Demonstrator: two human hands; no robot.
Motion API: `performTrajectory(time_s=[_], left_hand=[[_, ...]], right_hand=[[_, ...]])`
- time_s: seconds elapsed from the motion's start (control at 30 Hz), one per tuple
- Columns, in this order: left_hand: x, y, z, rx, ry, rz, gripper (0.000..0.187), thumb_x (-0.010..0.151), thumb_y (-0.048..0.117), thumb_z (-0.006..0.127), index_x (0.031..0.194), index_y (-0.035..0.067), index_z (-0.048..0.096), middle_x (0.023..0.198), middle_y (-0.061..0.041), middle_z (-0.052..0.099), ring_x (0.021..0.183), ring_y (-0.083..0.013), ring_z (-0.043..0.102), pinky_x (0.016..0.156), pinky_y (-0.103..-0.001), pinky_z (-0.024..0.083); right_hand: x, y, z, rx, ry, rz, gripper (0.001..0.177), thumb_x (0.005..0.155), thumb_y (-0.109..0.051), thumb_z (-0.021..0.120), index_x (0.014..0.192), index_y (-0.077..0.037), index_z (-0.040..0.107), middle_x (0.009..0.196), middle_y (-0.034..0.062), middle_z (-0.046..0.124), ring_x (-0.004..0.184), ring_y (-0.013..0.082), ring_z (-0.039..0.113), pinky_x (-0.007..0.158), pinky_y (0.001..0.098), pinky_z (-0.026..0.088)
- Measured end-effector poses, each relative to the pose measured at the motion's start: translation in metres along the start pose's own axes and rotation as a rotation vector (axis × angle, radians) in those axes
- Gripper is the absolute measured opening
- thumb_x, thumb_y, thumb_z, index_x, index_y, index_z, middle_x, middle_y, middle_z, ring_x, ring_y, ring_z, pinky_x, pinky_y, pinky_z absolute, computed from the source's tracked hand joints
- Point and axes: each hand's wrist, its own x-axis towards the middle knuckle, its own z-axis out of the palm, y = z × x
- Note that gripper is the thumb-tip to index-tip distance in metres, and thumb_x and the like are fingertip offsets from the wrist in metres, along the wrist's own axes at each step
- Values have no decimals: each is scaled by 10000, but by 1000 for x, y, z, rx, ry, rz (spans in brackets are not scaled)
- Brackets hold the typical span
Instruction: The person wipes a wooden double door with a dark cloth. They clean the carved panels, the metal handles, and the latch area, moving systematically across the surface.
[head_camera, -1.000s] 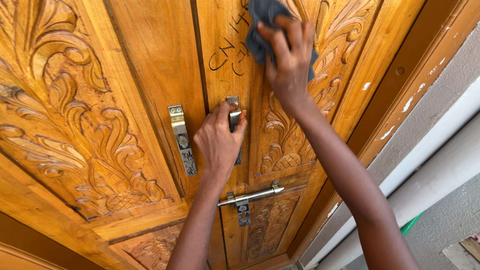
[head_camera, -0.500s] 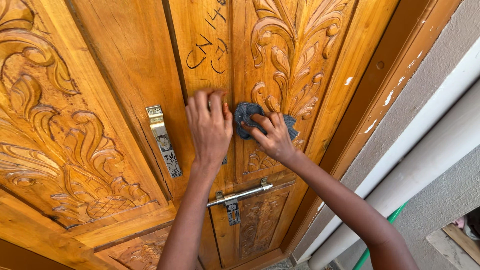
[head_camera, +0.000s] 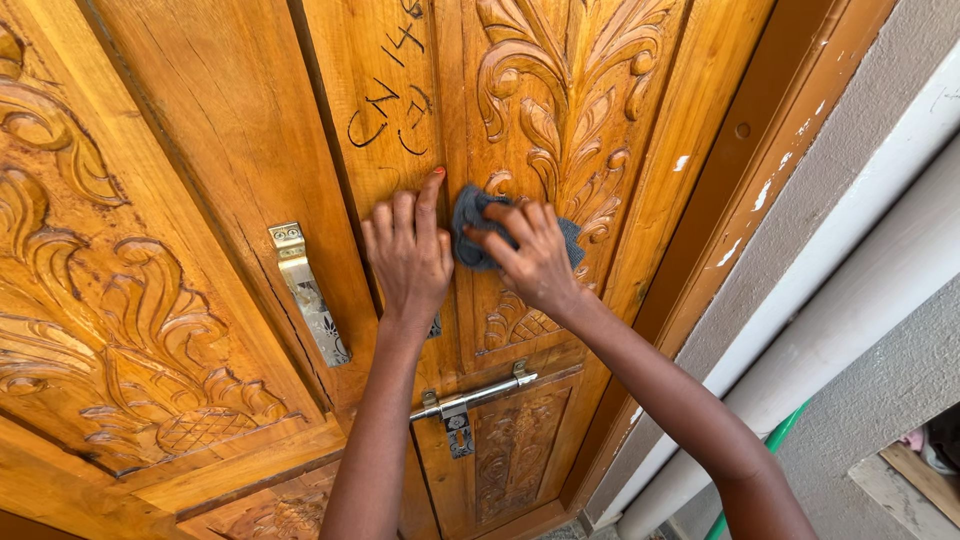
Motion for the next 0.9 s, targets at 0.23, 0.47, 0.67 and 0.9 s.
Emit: performTrajectory(time_s=[0.23,0.47,0.67,0.9], left_hand=[[3,1,-1,-16,15,-7,588,833,69,674,1407,77,551,1124,-92,554,1008,-269,510,845,-450,440],[3,1,4,-14,50,-19,456,826,9,657,1280,49,628,1126,-94,578,990,-249,520,834,-430,440],[1,1,7,-21,62,-44,460,817,10,658,1274,34,622,1140,-118,580,1000,-264,525,836,-439,437],[2,4,0,2,50,-49,325,799,73,680,1109,16,602,1186,-170,586,1026,-308,534,847,-481,433]], right_hand=[[80,23,-25,-94,156,71,227,922,-23,749,1126,-118,723,1177,91,612,1064,256,539,853,416,463],[165,58,-45,-34,362,117,427,889,6,777,1294,-83,673,1264,130,564,1200,378,529,1008,528,447],[153,40,-39,-107,310,44,339,957,-122,781,1278,-112,672,1263,119,560,1208,365,507,1028,523,447],[85,13,-27,-92,140,-14,431,954,-408,764,1252,-99,730,1216,107,590,988,304,501,812,457,453]])
